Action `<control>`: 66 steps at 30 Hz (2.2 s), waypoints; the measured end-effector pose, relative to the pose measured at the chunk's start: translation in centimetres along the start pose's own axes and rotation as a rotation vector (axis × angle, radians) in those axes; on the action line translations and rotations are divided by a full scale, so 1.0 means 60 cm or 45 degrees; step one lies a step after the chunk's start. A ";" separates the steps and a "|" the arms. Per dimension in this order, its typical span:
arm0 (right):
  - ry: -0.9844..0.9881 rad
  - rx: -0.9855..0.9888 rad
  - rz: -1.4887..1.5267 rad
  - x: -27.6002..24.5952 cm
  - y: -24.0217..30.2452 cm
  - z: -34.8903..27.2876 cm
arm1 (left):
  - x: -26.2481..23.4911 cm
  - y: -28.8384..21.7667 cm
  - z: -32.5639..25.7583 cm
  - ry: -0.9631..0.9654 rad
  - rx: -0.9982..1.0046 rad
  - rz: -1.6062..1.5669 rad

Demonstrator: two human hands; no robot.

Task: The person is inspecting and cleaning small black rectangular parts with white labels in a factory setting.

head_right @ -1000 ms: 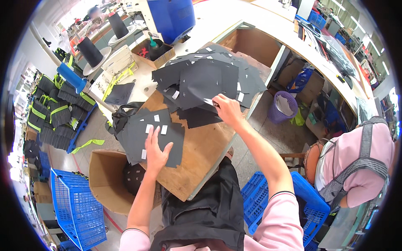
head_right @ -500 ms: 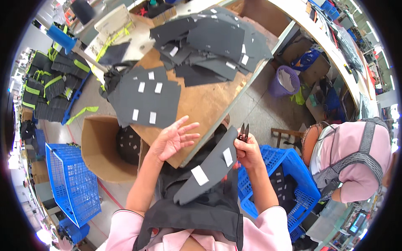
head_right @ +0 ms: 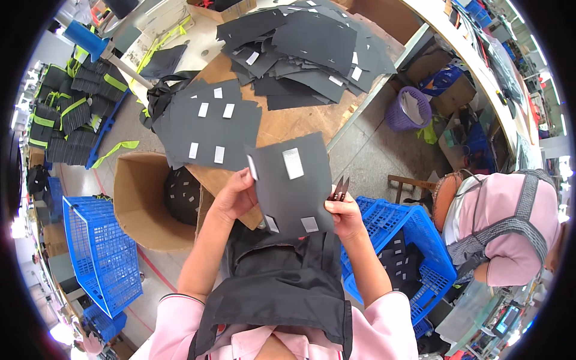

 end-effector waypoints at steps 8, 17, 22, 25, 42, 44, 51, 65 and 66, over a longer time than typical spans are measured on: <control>-0.284 0.137 -0.171 -0.057 -0.040 -0.032 | 0.008 -0.064 -0.042 -0.321 0.243 0.350; -0.237 0.288 -0.766 -0.036 -0.044 -0.042 | -0.015 -0.061 -0.067 -0.291 0.192 0.445; -0.953 -0.557 -1.585 0.006 0.076 -0.075 | 0.006 -0.056 -0.078 -0.444 0.482 0.455; -0.522 -0.894 -1.882 0.158 0.097 -0.053 | 0.007 -0.046 -0.091 -0.477 0.463 0.429; -0.093 -1.070 -2.194 0.224 0.056 0.006 | 0.061 -0.063 -0.127 -0.486 0.573 0.444; -0.087 -1.106 -2.230 0.228 0.059 0.005 | 0.063 -0.064 -0.127 -0.481 0.590 0.460; -0.095 -1.193 -2.313 0.233 0.057 -0.003 | 0.062 -0.064 -0.127 -0.463 0.556 0.525; -0.079 -1.092 -2.335 0.241 0.057 -0.010 | 0.060 -0.068 -0.129 -0.520 0.556 0.747; -0.084 -1.105 -2.335 0.240 0.057 -0.010 | 0.056 -0.066 -0.129 -0.529 0.536 0.736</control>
Point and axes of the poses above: each hand's wrist, its own z-axis towards the middle knuckle, its own x-axis out of the palm, y = z × x, the point moved 8 cm from there along z, towards the middle knuckle, and after that the axes turned 10 degrees about -z, right-handed, at the moved point
